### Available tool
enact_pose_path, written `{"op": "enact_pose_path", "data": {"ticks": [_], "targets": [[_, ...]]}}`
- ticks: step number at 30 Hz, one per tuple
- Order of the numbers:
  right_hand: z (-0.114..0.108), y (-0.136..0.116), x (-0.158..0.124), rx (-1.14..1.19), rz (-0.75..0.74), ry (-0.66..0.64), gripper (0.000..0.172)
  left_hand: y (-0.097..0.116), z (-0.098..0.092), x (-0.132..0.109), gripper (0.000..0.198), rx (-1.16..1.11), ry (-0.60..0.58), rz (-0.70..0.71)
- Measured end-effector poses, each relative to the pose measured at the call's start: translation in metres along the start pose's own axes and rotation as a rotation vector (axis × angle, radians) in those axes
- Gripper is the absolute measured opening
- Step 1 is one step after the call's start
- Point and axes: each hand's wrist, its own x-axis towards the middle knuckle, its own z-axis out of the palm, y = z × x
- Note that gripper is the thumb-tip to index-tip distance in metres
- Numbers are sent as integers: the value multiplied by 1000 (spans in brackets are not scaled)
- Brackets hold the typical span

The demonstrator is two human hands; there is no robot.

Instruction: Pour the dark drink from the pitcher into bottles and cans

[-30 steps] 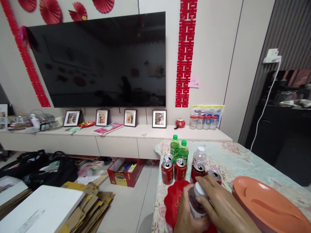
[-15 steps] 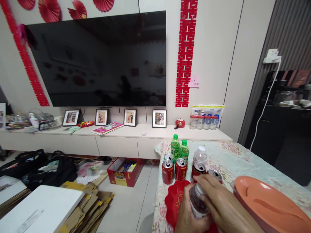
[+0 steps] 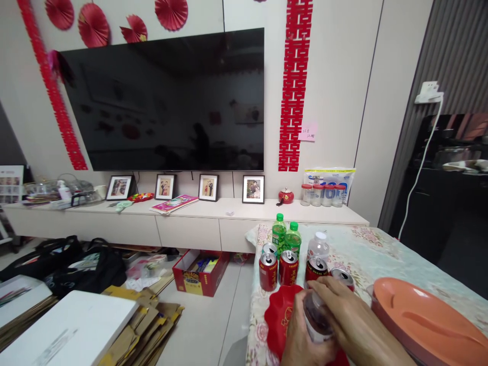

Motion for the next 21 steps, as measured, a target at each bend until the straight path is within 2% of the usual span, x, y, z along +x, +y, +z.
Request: {"op": "enact_pose_path", "data": {"ticks": [3, 6, 12, 17, 21], "targets": [[-4, -5, 9, -26, 55, -67, 27, 12, -4, -1, 80, 16, -37, -29], [-8, -15, 5, -87, 133, -63, 19, 21, -7, -2, 82, -2, -46, -31], [-10, -13, -17, -42, 82, 31, 37, 24, -6, -1, 77, -17, -72, -24], [-16, -25, 8, -88, 106, -177, 36, 26, -8, -2, 78, -23, -71, -15], [-29, -41, 17, -184, 149, -196, 24, 19, -4, -3, 70, -16, -17, 33]]}}
